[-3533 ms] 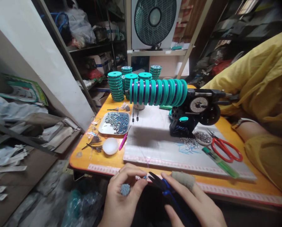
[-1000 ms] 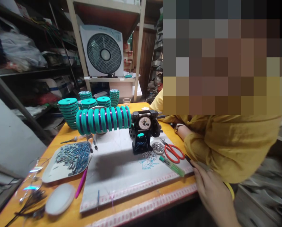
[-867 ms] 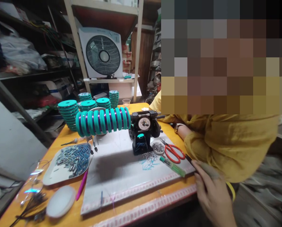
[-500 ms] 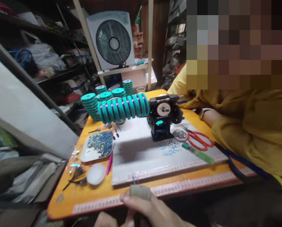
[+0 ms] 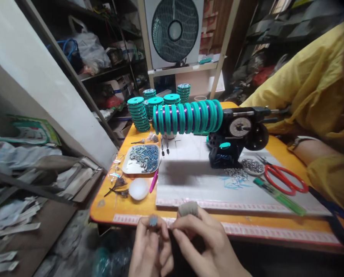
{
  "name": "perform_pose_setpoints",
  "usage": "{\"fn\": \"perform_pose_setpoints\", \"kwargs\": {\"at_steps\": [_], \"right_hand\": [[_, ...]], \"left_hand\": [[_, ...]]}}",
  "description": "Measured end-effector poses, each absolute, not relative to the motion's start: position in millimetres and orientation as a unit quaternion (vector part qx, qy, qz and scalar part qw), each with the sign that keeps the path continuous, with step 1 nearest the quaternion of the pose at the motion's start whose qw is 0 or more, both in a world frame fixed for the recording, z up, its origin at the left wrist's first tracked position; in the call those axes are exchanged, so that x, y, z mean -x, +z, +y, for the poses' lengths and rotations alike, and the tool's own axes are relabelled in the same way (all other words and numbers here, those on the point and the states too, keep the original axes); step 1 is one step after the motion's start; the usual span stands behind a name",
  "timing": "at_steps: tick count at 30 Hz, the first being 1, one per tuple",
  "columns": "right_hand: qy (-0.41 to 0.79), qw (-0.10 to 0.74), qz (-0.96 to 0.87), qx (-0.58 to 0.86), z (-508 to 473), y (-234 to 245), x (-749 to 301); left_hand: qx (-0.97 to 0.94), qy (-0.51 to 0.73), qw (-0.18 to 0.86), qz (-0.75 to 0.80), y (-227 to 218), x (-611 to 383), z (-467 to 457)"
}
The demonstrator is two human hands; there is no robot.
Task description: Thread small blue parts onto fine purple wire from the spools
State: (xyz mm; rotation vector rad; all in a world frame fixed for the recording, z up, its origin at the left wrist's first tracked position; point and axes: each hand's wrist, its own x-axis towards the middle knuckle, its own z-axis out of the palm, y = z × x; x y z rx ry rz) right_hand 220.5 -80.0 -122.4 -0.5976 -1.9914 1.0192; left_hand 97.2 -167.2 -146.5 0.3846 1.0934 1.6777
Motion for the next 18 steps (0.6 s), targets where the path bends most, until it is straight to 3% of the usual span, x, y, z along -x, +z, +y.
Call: {"fn": "perform_pose_setpoints", "kwargs": {"at_steps": [10, 15, 18], "right_hand": [[0.475, 0.406, -0.726, 0.287, -77, -128, -214], [0.665, 0.363, -0.604, 0.246, -80, -130, -211], [0.681, 0.358, -0.591, 0.243, -81, -128, -211]], "left_hand": [[-0.165, 0.697, 0.516, 0.47, -147, -107, -159], [-0.221, 0.668, 0.485, 0.52, -145, -108, -161], [-0.263, 0.628, 0.445, 0.582, -145, -108, -165]]}}
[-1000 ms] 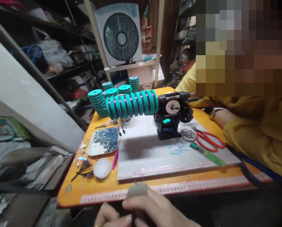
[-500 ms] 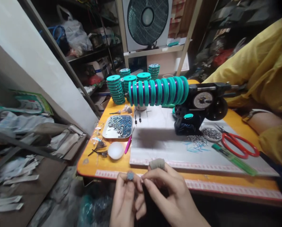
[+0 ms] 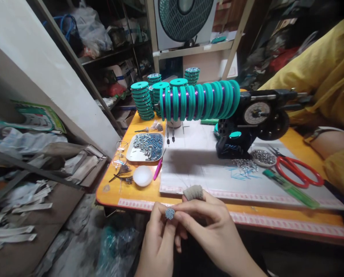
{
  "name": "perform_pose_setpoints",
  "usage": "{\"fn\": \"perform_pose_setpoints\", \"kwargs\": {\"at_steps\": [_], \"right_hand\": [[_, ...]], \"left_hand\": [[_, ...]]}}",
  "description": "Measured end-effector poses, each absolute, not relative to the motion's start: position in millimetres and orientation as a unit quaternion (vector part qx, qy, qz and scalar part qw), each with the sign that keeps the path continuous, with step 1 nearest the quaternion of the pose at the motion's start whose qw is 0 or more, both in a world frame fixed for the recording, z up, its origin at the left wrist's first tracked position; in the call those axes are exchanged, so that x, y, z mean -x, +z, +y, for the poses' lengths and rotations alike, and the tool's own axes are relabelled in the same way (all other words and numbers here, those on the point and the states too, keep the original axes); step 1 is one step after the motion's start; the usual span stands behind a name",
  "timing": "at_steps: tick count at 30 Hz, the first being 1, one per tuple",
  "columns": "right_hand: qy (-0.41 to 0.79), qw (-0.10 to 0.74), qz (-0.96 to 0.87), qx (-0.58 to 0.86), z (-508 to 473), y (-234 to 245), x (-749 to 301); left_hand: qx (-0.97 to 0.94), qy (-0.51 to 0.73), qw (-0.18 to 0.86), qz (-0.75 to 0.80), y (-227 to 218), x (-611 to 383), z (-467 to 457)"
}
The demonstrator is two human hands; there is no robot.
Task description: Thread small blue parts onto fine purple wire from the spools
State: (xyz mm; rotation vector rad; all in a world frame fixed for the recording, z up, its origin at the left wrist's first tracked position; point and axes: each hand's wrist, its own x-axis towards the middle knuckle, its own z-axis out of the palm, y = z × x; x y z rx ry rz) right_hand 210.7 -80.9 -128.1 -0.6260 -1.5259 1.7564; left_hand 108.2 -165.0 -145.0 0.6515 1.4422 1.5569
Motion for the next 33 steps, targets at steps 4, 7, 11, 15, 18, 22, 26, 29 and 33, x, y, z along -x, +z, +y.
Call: {"fn": "perform_pose_setpoints", "kwargs": {"at_steps": [4, 7, 11, 15, 18, 22, 26, 29, 33], "right_hand": [[0.636, 0.357, -0.633, 0.26, -81, -126, -215], [0.586, 0.373, -0.665, 0.275, -81, -127, -218], [0.488, 0.397, -0.728, 0.273, -79, -129, -222], [0.408, 0.414, -0.775, 0.248, -77, -128, -226], [0.39, 0.396, -0.797, 0.235, -76, -125, -227], [0.378, 0.371, -0.817, 0.229, -76, -122, -227], [0.375, 0.365, -0.823, 0.22, -76, -121, -228], [0.376, 0.36, -0.825, 0.218, -77, -121, -230], [0.374, 0.362, -0.826, 0.216, -76, -120, -231]], "left_hand": [[-0.29, 0.597, 0.423, 0.616, -146, -111, -168], [-0.267, 0.642, 0.438, 0.571, -147, -115, -166], [-0.204, 0.686, 0.468, 0.518, -145, -115, -165], [-0.211, 0.686, 0.446, 0.535, -145, -110, -169], [-0.284, 0.705, 0.349, 0.548, -147, -109, -172], [-0.357, 0.718, 0.273, 0.532, -148, -114, -173], [-0.372, 0.714, 0.265, 0.53, -149, -116, -172], [-0.382, 0.71, 0.269, 0.527, -150, -115, -173], [-0.386, 0.71, 0.263, 0.528, -151, -114, -172]]}}
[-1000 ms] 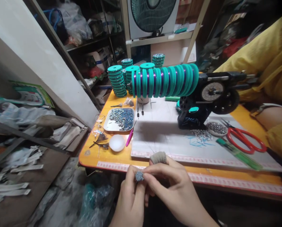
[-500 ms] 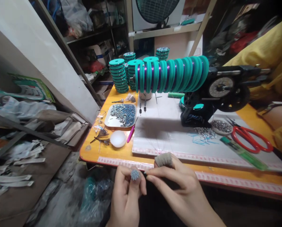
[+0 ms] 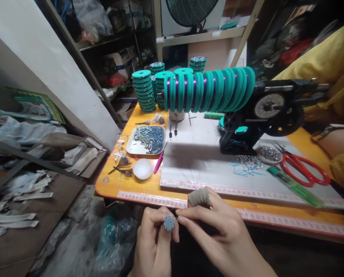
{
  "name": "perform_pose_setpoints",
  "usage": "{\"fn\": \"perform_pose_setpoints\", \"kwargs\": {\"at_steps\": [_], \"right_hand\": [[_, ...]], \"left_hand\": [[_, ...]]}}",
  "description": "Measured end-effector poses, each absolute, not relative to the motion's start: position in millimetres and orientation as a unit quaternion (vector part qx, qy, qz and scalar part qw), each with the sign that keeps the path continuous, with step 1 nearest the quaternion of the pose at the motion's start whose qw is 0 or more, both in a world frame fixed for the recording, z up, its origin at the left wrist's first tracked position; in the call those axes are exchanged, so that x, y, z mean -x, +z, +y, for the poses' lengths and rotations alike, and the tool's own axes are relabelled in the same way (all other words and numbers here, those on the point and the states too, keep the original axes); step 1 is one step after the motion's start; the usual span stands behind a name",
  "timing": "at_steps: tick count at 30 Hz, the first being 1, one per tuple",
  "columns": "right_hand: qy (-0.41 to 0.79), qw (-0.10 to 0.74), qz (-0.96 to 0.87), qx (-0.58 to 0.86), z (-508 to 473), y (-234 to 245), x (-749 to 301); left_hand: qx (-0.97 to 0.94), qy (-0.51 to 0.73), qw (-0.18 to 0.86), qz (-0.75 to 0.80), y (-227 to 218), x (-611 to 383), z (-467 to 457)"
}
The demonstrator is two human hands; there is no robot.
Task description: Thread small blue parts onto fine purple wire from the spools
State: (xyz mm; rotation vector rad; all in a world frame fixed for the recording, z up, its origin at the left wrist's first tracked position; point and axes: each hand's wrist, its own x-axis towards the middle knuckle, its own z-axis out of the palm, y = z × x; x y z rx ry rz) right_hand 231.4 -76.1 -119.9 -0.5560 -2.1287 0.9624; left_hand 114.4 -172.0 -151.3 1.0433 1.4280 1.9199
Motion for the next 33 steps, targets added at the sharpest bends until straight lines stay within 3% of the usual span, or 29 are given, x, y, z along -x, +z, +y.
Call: {"fn": "perform_pose_setpoints", "kwargs": {"at_steps": [15, 24, 29, 33], "right_hand": [[0.369, 0.363, -0.83, 0.209, -74, -116, -233], [0.456, 0.377, -0.778, 0.211, -74, -117, -234], [0.391, 0.362, -0.817, 0.22, -82, -112, -231], [0.312, 0.373, -0.849, 0.208, -90, -115, -226]], "left_hand": [[-0.385, 0.706, 0.269, 0.53, -155, -114, -174], [-0.375, 0.699, 0.305, 0.527, -153, -115, -175], [-0.258, 0.732, 0.346, 0.527, -154, -117, -176], [-0.144, 0.807, 0.31, 0.482, -148, -122, -170]]}}
